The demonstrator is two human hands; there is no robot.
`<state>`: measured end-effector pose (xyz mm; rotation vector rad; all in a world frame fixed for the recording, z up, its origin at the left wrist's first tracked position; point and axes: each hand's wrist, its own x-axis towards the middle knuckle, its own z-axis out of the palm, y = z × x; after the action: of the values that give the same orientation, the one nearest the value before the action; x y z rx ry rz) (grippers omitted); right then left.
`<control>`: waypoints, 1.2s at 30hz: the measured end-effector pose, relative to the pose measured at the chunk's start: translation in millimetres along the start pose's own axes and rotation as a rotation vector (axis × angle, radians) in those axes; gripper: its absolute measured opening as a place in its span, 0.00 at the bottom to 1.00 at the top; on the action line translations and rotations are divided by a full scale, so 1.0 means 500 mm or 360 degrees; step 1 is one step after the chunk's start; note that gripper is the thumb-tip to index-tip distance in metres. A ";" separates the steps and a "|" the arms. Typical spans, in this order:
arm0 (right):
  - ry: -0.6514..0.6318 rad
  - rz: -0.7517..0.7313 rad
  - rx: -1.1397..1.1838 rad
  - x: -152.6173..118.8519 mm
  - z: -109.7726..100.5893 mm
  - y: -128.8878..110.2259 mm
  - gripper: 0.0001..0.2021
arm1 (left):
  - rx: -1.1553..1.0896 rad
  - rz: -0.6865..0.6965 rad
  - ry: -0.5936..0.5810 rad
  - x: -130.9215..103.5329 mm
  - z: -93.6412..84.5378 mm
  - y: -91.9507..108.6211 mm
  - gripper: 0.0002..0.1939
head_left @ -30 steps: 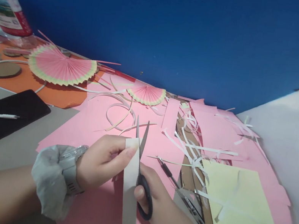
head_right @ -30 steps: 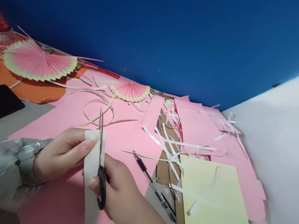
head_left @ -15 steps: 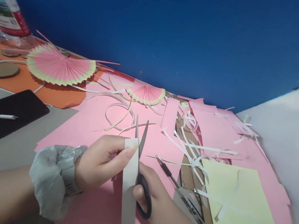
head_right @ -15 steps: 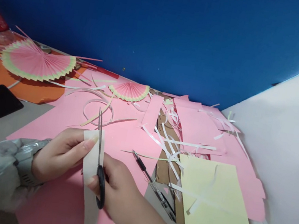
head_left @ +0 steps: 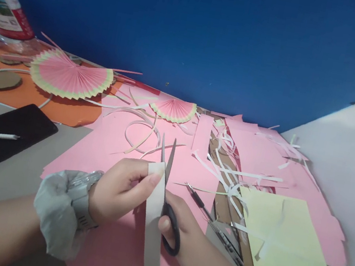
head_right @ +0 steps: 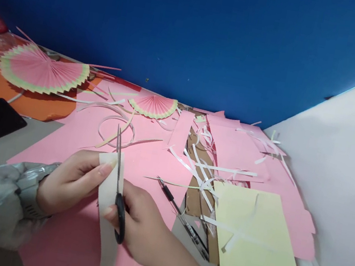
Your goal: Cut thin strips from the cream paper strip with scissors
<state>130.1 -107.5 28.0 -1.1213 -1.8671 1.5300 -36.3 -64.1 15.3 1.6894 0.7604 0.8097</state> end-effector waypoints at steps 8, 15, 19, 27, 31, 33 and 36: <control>0.0014 -0.0005 -0.0055 0.000 -0.004 0.002 0.29 | 0.0057 -0.0008 -0.0007 0.000 0.000 0.007 0.20; 0.0041 -0.0022 -0.0097 0.000 -0.002 0.001 0.27 | 0.0053 -0.0029 -0.0040 0.002 -0.002 0.002 0.20; 0.0021 -0.0049 -0.0073 0.002 -0.001 0.000 0.27 | 0.0100 -0.0021 -0.0037 0.003 -0.001 0.004 0.20; 0.0036 -0.0041 -0.0017 -0.003 -0.003 0.006 0.26 | 0.0108 -0.0020 -0.0031 0.002 0.000 0.004 0.19; 0.0015 -0.0080 -0.0056 -0.001 -0.002 0.001 0.26 | 0.0125 -0.0031 -0.0047 0.003 -0.001 0.003 0.19; 0.0029 -0.0084 -0.0113 -0.001 -0.002 0.001 0.27 | 0.0117 -0.0021 -0.0045 0.003 -0.001 0.004 0.19; 0.0052 -0.0069 -0.0161 -0.003 -0.002 0.001 0.27 | 0.0116 -0.0010 -0.0044 0.004 -0.001 0.005 0.19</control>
<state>131.6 -108.1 28.1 -1.1359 -1.9531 1.3990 -35.6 -62.6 17.9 1.7588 0.7841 0.7605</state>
